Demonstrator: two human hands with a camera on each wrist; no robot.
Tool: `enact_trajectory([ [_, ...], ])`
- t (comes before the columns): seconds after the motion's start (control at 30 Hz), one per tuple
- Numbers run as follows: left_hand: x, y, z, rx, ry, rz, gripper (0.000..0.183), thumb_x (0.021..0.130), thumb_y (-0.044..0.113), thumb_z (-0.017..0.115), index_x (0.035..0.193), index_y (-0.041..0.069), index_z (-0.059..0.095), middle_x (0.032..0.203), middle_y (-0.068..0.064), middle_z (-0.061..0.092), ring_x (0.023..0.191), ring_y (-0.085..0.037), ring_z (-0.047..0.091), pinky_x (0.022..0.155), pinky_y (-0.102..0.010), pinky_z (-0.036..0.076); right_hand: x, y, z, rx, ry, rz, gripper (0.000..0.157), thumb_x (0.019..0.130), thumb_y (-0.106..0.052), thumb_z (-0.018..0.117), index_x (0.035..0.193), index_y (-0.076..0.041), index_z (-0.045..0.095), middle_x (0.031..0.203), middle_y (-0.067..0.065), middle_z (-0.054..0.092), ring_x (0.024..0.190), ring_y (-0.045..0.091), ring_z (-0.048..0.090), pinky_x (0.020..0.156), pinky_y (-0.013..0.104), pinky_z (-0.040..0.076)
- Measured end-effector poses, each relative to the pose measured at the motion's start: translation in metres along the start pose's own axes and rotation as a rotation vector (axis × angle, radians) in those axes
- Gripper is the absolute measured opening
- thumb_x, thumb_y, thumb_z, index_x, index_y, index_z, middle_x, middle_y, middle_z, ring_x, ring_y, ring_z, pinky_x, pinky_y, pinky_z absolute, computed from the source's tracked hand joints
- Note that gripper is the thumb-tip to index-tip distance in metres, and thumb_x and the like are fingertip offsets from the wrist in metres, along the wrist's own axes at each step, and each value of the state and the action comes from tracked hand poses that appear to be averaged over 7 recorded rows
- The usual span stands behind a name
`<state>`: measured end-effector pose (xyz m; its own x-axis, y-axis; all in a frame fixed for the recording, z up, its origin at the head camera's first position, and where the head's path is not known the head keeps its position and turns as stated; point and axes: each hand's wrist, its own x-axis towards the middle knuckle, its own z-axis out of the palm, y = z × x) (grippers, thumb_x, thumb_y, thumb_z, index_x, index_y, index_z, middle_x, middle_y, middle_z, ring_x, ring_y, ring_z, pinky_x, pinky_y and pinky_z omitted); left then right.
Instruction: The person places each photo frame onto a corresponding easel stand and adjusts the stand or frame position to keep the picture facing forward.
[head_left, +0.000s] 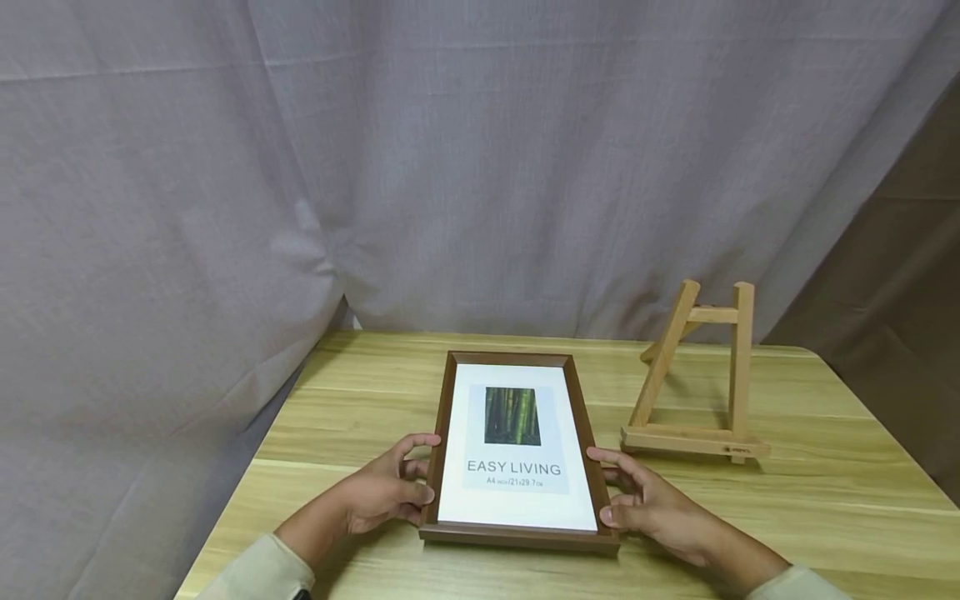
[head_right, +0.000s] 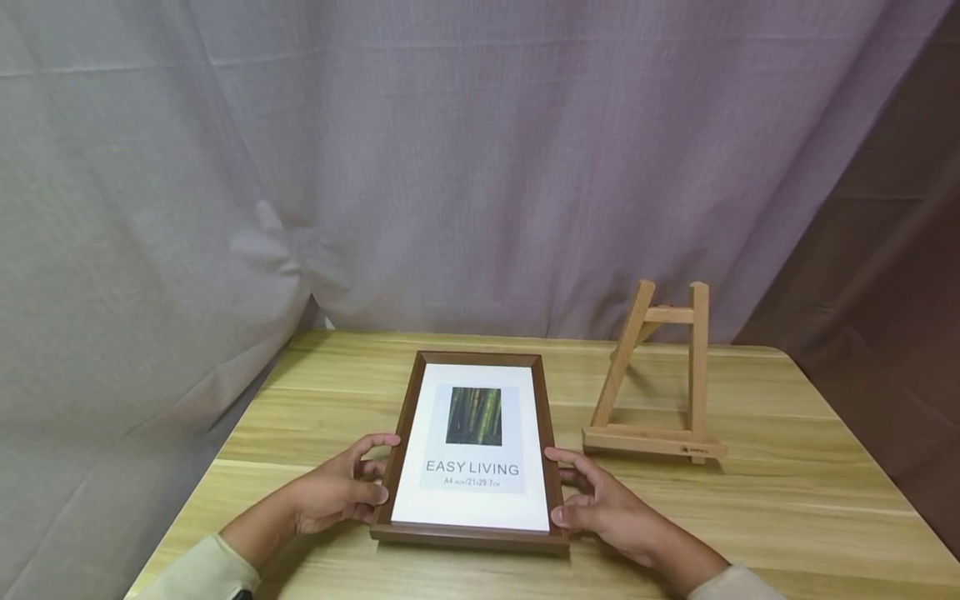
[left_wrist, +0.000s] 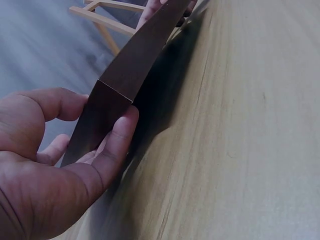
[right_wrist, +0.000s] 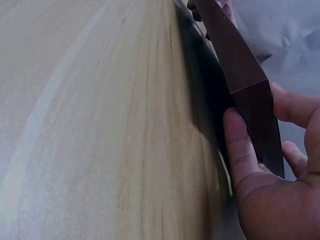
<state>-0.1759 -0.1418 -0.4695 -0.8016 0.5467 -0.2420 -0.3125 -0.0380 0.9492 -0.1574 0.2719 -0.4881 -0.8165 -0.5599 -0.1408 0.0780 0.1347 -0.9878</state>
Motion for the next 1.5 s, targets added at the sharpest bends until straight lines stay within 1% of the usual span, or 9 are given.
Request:
enact_trajectory([
  [0.07,0.0003,-0.0008,0.0004,0.008,0.010,-0.001,0.081,0.079,-0.009,0.067,0.142,0.020,0.027,0.106,-0.016,0.039,0.071,-0.021,0.051,0.062,-0.039,0.053,0.0001,0.0008,-0.0005,-0.002,-0.013,-0.006,0.078,0.089,-0.005,0.062,0.150,-0.021,0.015,0.147,0.026,0.009,0.129,0.044,0.024,0.094,0.047,0.041],
  [0.2,0.0012,-0.0011,0.0015,0.033,0.026,0.004,0.080,0.078,-0.008,0.067,0.142,0.022,0.028,0.112,-0.020,0.036,0.070,-0.022,0.052,0.063,-0.040,0.054,0.0009,0.0003,-0.0022,0.013,-0.036,-0.013,0.080,0.089,-0.004,0.062,0.150,-0.022,0.013,0.145,0.027,0.008,0.111,0.039,0.046,0.088,0.048,0.046],
  [0.3,0.0009,-0.0001,0.0023,0.049,0.031,0.016,0.080,0.079,-0.007,0.067,0.142,0.022,0.028,0.115,-0.021,0.035,0.070,-0.023,0.053,0.063,-0.039,0.054,0.0020,-0.0009,-0.0041,0.029,-0.040,-0.017,0.080,0.089,-0.003,0.061,0.150,-0.022,0.013,0.144,0.027,0.007,0.101,0.036,0.051,0.084,0.048,0.048],
  [0.63,0.0012,-0.0001,0.0025,0.083,0.041,0.032,0.079,0.080,-0.007,0.066,0.142,0.023,0.027,0.123,-0.024,0.036,0.075,-0.027,0.056,0.067,-0.044,0.054,0.0038,-0.0012,-0.0048,0.023,-0.033,-0.021,0.079,0.090,-0.004,0.061,0.149,-0.023,0.013,0.145,0.025,0.008,0.102,0.038,0.051,0.085,0.048,0.047],
  [0.8,0.0003,0.0006,0.0025,0.104,0.052,0.054,0.080,0.080,-0.007,0.066,0.142,0.023,0.027,0.127,-0.024,0.035,0.085,-0.031,0.058,0.070,-0.049,0.053,0.0049,-0.0017,-0.0043,-0.007,0.015,-0.036,0.075,0.090,-0.006,0.061,0.149,-0.024,0.017,0.146,0.023,0.012,0.125,0.046,0.031,0.090,0.046,0.045],
  [0.87,0.0005,0.0007,0.0024,0.120,0.051,0.063,0.080,0.080,-0.006,0.067,0.142,0.024,0.027,0.128,-0.023,0.034,0.087,-0.031,0.056,0.072,-0.049,0.053,0.0053,-0.0024,-0.0044,-0.016,0.030,-0.046,0.074,0.090,-0.005,0.061,0.148,-0.024,0.018,0.147,0.023,0.013,0.125,0.048,0.030,0.089,0.046,0.047],
  [1.07,0.0023,-0.0008,0.0002,0.184,0.051,0.102,0.081,0.079,-0.003,0.070,0.142,0.027,0.027,0.136,-0.023,0.030,0.090,-0.033,0.057,0.075,-0.049,0.053,0.0065,-0.0031,-0.0038,-0.029,0.047,-0.075,0.076,0.089,-0.005,0.063,0.148,-0.024,0.019,0.145,0.022,0.016,0.095,0.039,0.056,0.078,0.043,0.052],
  [1.27,0.0038,-0.0021,-0.0024,0.192,0.044,0.134,0.081,0.080,-0.003,0.070,0.140,0.031,0.028,0.142,-0.024,0.023,0.095,-0.035,0.061,0.076,-0.048,0.053,0.0081,-0.0035,-0.0032,-0.053,0.075,-0.096,0.077,0.087,-0.006,0.066,0.148,-0.022,0.021,0.144,0.020,0.018,0.081,0.024,0.059,0.072,0.040,0.053],
  [1.5,0.0037,-0.0013,-0.0027,0.210,0.045,0.144,0.081,0.080,-0.003,0.070,0.141,0.029,0.027,0.142,-0.025,0.022,0.095,-0.035,0.061,0.074,-0.047,0.053,0.0091,-0.0038,-0.0032,-0.055,0.092,-0.091,0.079,0.085,-0.007,0.069,0.147,-0.023,0.023,0.144,0.019,0.019,0.079,0.022,0.059,0.070,0.039,0.054],
])
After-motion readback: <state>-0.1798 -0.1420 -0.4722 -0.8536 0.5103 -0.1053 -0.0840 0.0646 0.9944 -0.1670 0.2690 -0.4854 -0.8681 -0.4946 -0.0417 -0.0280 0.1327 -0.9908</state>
